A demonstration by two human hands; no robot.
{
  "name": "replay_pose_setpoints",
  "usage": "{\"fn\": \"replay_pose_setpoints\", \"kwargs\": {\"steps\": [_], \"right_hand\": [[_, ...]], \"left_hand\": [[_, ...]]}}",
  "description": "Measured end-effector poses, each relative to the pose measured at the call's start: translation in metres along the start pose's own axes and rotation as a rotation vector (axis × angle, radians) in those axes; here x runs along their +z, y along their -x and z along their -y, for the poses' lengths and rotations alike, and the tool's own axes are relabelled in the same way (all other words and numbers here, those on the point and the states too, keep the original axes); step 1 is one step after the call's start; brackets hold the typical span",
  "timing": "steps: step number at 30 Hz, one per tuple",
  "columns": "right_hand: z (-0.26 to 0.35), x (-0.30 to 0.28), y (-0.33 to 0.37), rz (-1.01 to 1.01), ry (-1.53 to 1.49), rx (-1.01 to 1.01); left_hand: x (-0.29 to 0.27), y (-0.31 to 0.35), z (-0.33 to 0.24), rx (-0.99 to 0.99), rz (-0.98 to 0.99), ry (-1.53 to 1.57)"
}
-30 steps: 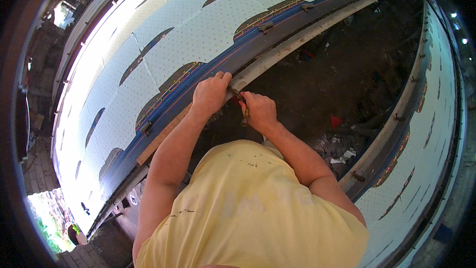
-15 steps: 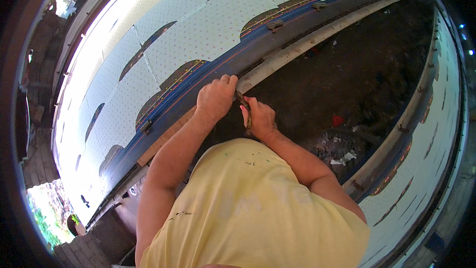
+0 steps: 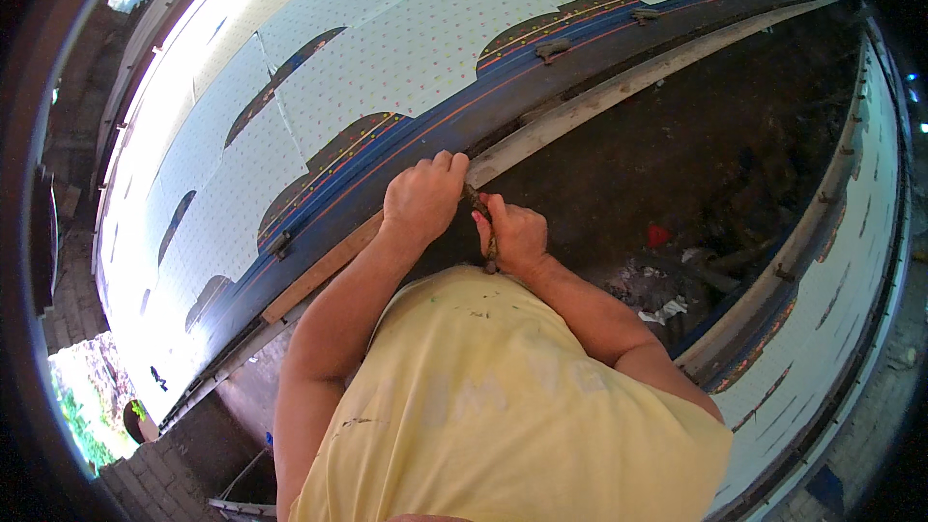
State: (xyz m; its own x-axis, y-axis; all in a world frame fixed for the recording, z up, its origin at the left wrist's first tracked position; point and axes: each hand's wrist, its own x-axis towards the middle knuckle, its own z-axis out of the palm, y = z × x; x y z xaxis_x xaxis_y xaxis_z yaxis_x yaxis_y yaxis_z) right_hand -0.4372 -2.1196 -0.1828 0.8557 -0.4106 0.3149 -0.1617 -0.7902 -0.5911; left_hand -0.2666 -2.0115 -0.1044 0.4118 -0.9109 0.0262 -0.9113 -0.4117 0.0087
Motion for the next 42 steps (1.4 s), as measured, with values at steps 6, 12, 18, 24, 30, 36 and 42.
{"fn": "replay_pose_setpoints", "kwargs": {"steps": [6, 12, 18, 24, 30, 36, 42], "right_hand": [[0.0, 0.006, 0.004, -0.006, -0.059, 0.046], [-0.001, 0.006, 0.004, -0.012, -0.083, 0.052], [-0.003, 0.01, 0.006, 0.009, -0.359, 0.165], [-0.007, 0.014, 0.008, 0.005, -0.423, 0.152], [-0.014, 0.013, 0.007, 0.032, -0.395, 0.09], [-0.01, 0.015, 0.01, -0.067, -0.325, 0.032], [-0.012, 0.016, 0.008, -0.035, -0.266, 0.062]], "left_hand": [[0.0, 0.001, 0.0, 0.01, -0.07, -0.013], [-0.002, 0.001, -0.001, 0.0, -0.06, -0.007], [0.001, 0.001, 0.0, 0.014, -0.052, -0.007], [0.002, 0.001, 0.0, 0.011, -0.069, -0.002], [-0.007, 0.003, -0.001, 0.0, -0.012, -0.008], [-0.018, 0.012, 0.004, 0.029, -0.056, 0.282], [-0.015, 0.004, 0.018, 0.106, -0.191, 0.419]]}}
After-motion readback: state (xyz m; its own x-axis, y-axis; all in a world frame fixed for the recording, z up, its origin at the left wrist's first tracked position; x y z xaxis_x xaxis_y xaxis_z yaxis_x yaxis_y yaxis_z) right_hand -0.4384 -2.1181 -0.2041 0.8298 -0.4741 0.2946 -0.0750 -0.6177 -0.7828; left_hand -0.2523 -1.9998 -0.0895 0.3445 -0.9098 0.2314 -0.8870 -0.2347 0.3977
